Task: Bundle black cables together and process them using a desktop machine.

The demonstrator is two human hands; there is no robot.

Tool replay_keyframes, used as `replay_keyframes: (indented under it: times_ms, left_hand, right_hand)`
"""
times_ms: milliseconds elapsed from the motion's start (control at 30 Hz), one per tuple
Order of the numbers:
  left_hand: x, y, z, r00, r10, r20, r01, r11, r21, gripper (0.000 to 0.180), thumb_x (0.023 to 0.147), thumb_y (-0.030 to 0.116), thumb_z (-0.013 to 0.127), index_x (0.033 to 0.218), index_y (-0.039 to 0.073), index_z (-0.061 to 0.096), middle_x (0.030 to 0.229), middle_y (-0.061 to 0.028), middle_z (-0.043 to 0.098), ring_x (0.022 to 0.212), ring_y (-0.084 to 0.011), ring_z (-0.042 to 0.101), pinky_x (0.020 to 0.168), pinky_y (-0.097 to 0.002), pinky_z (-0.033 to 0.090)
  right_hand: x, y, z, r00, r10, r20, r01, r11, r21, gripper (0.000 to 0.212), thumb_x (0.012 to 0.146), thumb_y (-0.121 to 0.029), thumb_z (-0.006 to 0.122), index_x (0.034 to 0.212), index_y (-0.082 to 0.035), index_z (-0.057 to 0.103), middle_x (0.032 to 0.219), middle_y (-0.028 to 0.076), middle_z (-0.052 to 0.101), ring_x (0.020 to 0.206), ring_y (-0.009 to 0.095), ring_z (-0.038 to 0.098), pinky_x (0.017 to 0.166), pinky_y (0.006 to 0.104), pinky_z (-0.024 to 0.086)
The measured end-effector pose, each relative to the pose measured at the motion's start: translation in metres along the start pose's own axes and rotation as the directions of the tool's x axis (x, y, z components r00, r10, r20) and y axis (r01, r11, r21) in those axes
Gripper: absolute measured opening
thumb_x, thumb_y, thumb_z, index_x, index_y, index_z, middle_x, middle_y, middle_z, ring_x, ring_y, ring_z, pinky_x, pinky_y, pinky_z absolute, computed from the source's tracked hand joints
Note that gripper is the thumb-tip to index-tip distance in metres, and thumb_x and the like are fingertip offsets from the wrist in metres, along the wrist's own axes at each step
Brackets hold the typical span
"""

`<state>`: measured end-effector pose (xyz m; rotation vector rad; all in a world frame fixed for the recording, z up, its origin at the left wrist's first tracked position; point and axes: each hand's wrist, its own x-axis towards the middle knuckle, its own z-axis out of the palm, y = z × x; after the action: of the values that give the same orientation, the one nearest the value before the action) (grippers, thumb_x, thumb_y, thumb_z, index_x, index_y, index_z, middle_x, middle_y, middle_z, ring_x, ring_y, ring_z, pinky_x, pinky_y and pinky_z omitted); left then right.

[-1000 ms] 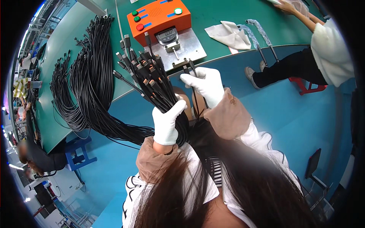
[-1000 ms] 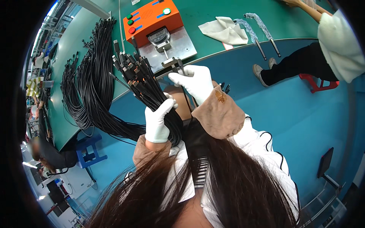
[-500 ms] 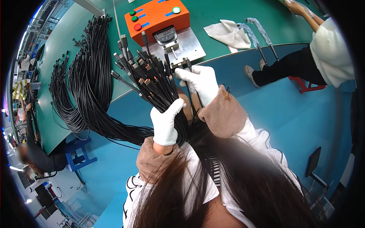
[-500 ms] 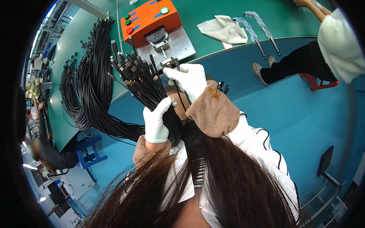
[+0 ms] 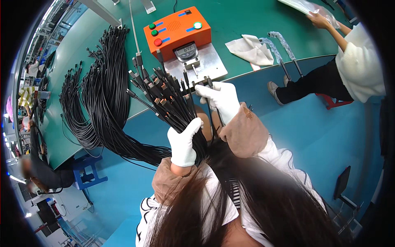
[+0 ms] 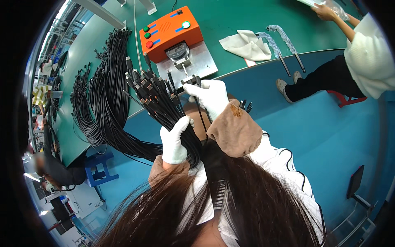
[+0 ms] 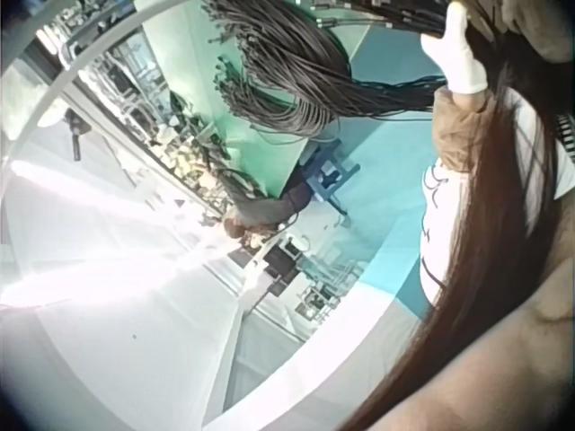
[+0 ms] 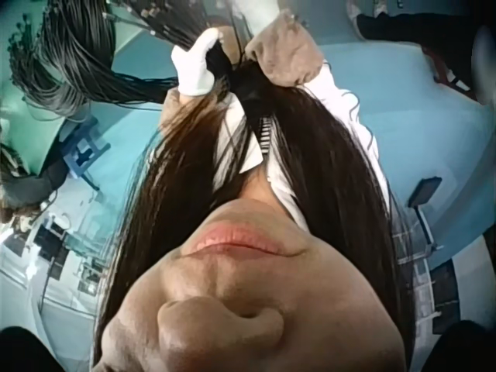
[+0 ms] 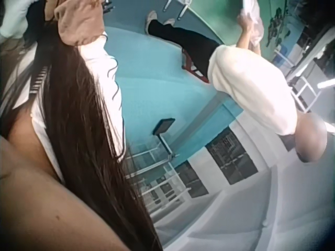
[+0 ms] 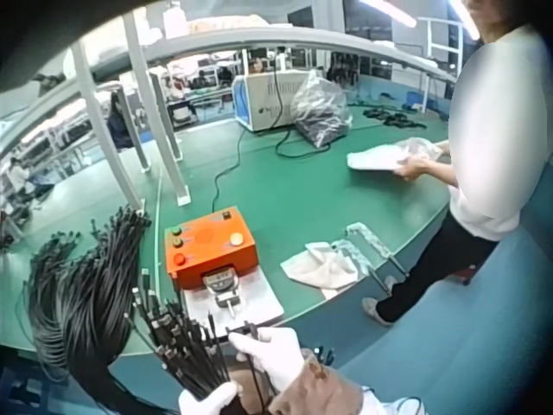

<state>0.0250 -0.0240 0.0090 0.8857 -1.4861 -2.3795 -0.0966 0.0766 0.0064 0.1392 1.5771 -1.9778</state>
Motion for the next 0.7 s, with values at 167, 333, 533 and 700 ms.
replay_keyframes:
  times_ms: [167, 333, 533, 700]
  left_hand:
    - [0.001, -0.003, -0.002, 1.000, -0.003, -0.011, 0.003, 1.000, -0.008, 0.013, 0.079, 0.005, 0.072, 0.087, 0.000, 0.063, 0.076, -0.0040, 0.064, 0.066, -0.0111, 0.057, 0.062, -0.0237, 0.043]
    - [0.002, -0.003, -0.003, 0.999, -0.002, 0.037, 0.001, 1.000, 0.029, 0.014, 0.081, 0.007, 0.066, 0.089, -0.004, 0.065, 0.080, -0.0070, 0.066, 0.074, -0.0141, 0.061, 0.070, -0.0269, 0.047]
    - [0.001, -0.006, 0.004, 0.998, -0.061, 0.023, 0.059, 0.996, 0.066, 0.013, 0.080, 0.008, 0.069, 0.089, -0.001, 0.065, 0.079, -0.0051, 0.065, 0.070, -0.0132, 0.059, 0.067, -0.0264, 0.045]
    - [0.000, -0.010, 0.004, 0.998, -0.058, -0.009, 0.058, 0.997, 0.045, 0.014, 0.079, 0.003, 0.073, 0.090, 0.002, 0.064, 0.077, 0.0002, 0.061, 0.066, -0.0087, 0.054, 0.062, -0.0236, 0.042]
  right_hand:
    - [0.001, 0.003, -0.001, 1.000, 0.014, 0.008, -0.014, 1.000, -0.022, 0.024, 0.083, -0.027, 0.072, 0.084, -0.003, 0.068, 0.063, -0.001, 0.059, 0.046, 0.001, 0.039, 0.042, 0.0186, 0.028]
    - [-0.008, 0.001, -0.010, 0.993, 0.058, 0.100, -0.041, 0.985, -0.169, 0.025, 0.086, -0.030, 0.069, 0.085, -0.006, 0.062, 0.064, -0.004, 0.055, 0.050, 0.002, 0.042, 0.045, 0.0178, 0.031]
    - [-0.011, -0.002, 0.005, 0.968, -0.220, 0.121, 0.184, 0.950, 0.253, 0.027, 0.087, -0.021, 0.070, 0.102, 0.000, 0.064, 0.076, 0.000, 0.064, 0.059, 0.002, 0.050, 0.051, 0.0182, 0.037]
    - [-0.015, -0.007, 0.005, 0.994, -0.081, -0.068, 0.088, 0.990, 0.111, 0.016, 0.086, -0.016, 0.070, 0.093, -0.001, 0.069, 0.072, -0.003, 0.063, 0.056, 0.001, 0.045, 0.049, 0.0183, 0.033]
